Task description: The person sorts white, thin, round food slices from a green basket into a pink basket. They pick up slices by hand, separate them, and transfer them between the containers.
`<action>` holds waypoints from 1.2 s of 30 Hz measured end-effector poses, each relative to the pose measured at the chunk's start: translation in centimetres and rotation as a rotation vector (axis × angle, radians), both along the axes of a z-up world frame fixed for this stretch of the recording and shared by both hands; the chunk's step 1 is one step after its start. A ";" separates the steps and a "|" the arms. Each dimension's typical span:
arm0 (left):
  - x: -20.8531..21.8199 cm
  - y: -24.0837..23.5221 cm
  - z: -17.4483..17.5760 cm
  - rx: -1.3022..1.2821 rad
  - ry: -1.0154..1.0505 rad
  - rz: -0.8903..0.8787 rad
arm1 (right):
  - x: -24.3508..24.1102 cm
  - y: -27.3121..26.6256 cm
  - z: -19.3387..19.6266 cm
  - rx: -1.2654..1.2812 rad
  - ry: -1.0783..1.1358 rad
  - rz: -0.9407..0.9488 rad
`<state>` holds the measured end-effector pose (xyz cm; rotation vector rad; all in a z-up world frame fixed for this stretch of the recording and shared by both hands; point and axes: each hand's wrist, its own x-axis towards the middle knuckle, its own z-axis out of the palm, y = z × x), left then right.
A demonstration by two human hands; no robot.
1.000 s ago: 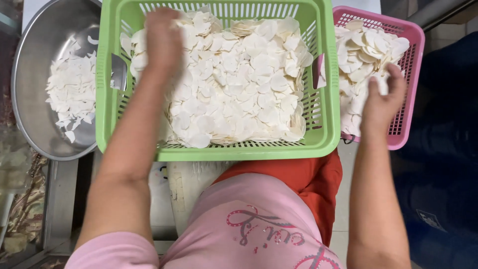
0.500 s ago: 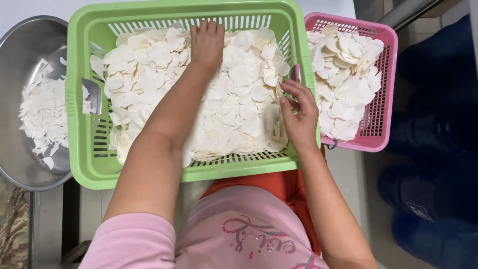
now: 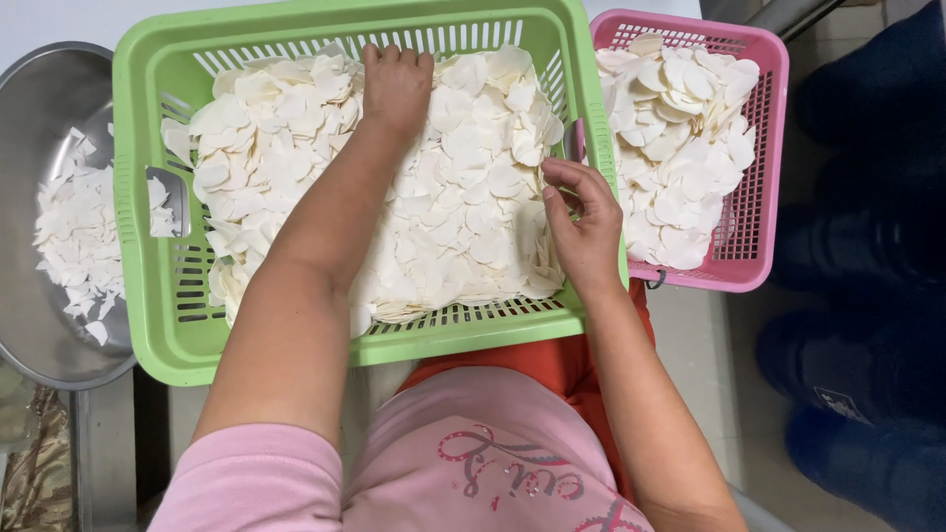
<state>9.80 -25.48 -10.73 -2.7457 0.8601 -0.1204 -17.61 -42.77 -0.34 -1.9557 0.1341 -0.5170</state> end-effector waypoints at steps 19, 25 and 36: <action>-14.9 -0.8 10.3 -1.481 1.256 0.274 | 2.7 1.5 -1.7 1.024 0.287 -0.115; -16.5 -0.8 8.3 -1.686 1.337 0.304 | 1.7 1.2 -4.3 0.866 0.193 -0.102; -16.1 -0.5 5.9 -1.787 1.360 0.413 | 2.1 0.4 -5.5 0.952 0.176 -0.189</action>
